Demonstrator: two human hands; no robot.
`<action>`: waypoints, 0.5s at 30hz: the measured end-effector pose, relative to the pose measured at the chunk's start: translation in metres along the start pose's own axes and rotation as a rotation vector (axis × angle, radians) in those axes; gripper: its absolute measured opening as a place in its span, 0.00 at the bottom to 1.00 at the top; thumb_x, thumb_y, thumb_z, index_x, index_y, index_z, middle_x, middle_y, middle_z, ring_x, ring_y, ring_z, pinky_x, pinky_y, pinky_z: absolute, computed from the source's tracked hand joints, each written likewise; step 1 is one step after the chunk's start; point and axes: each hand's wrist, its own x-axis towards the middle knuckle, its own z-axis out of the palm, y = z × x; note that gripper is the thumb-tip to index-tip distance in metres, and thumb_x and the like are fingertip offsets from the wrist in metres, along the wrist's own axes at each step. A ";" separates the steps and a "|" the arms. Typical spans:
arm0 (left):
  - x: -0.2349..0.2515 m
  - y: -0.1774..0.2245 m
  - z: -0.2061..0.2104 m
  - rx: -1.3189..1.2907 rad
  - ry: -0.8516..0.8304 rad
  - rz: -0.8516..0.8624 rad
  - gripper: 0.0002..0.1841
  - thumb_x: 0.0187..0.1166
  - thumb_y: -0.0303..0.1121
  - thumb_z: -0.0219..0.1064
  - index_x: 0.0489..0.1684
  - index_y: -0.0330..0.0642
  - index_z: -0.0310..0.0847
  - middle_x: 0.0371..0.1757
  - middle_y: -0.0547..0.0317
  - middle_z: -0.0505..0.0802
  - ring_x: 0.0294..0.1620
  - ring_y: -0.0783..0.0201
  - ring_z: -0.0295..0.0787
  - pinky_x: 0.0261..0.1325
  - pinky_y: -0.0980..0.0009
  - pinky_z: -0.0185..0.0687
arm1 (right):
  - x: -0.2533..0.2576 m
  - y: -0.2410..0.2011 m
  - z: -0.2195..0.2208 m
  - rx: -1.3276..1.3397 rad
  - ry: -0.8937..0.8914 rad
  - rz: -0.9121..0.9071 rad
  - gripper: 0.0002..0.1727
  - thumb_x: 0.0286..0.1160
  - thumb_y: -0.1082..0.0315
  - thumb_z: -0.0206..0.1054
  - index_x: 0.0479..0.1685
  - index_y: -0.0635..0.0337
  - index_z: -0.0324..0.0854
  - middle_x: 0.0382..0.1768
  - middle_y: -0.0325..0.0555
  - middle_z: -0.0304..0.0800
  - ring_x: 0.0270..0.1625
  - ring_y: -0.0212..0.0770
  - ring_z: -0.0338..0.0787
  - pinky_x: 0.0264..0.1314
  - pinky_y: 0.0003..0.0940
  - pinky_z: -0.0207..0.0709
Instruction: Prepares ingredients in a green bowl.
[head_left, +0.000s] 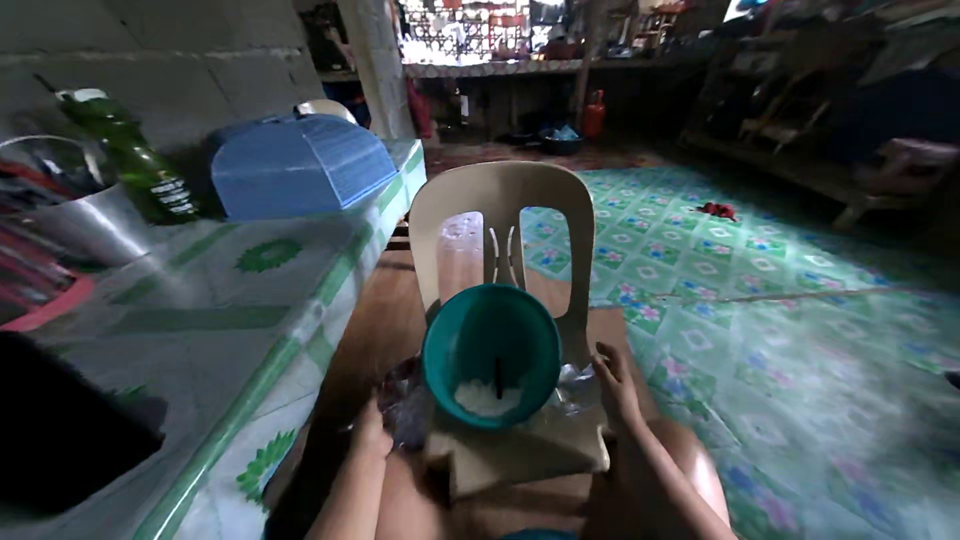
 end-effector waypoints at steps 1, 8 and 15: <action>0.000 -0.001 0.001 0.017 0.007 0.007 0.32 0.89 0.59 0.52 0.76 0.41 0.74 0.68 0.45 0.86 0.66 0.49 0.83 0.65 0.43 0.80 | 0.005 0.006 -0.002 0.028 0.064 0.016 0.26 0.89 0.62 0.58 0.80 0.68 0.68 0.76 0.62 0.76 0.69 0.47 0.84 0.70 0.44 0.79; -0.003 0.004 0.000 0.056 0.118 0.059 0.48 0.80 0.77 0.41 0.83 0.44 0.69 0.80 0.43 0.78 0.80 0.45 0.73 0.75 0.34 0.70 | 0.019 0.044 -0.014 0.415 0.331 0.354 0.26 0.92 0.54 0.52 0.80 0.60 0.68 0.69 0.54 0.80 0.60 0.46 0.86 0.57 0.47 0.81; -0.010 0.005 0.005 0.227 0.162 0.062 0.37 0.87 0.63 0.54 0.72 0.32 0.77 0.72 0.36 0.83 0.72 0.42 0.79 0.71 0.37 0.75 | 0.022 0.043 -0.015 0.551 0.354 0.489 0.25 0.91 0.54 0.52 0.77 0.60 0.69 0.65 0.50 0.82 0.55 0.42 0.86 0.53 0.41 0.81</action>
